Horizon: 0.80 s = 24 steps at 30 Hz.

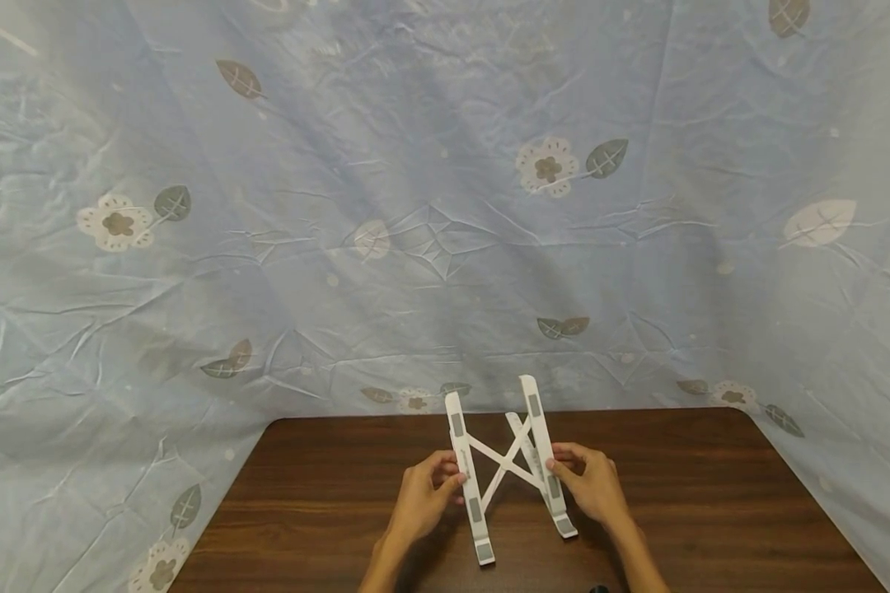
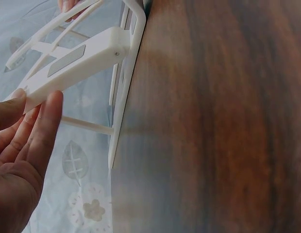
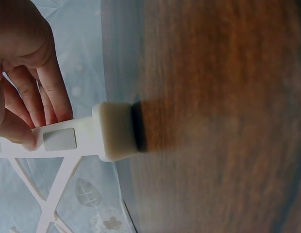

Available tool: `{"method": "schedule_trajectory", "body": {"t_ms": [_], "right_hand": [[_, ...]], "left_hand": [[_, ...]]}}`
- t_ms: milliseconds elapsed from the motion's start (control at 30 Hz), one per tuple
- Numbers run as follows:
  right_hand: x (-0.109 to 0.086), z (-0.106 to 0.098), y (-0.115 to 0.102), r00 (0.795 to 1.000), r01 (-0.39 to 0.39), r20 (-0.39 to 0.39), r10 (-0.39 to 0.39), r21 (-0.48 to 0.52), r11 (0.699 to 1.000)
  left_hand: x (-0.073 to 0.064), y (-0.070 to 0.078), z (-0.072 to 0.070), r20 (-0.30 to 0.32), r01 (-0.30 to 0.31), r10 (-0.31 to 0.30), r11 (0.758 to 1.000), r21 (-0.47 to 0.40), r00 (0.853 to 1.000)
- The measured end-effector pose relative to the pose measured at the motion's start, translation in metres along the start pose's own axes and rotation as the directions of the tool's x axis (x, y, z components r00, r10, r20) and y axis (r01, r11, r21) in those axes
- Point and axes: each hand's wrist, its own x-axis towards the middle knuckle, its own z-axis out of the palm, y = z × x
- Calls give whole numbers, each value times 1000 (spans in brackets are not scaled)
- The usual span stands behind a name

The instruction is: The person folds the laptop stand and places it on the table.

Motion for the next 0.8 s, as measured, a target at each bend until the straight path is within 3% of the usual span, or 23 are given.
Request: {"method": "schedule_trajectory", "body": {"t_ms": [200,800], "right_hand": [[-2,1,-1,998,-46,35,44,40,998],[0,1,0,998,-5,67,-2,107,994]], "left_hand": [[-2,1,2,-10,13,-14,999,-35,1000],[2,5,4,-18,8,-9,999,-37,1000]]}}
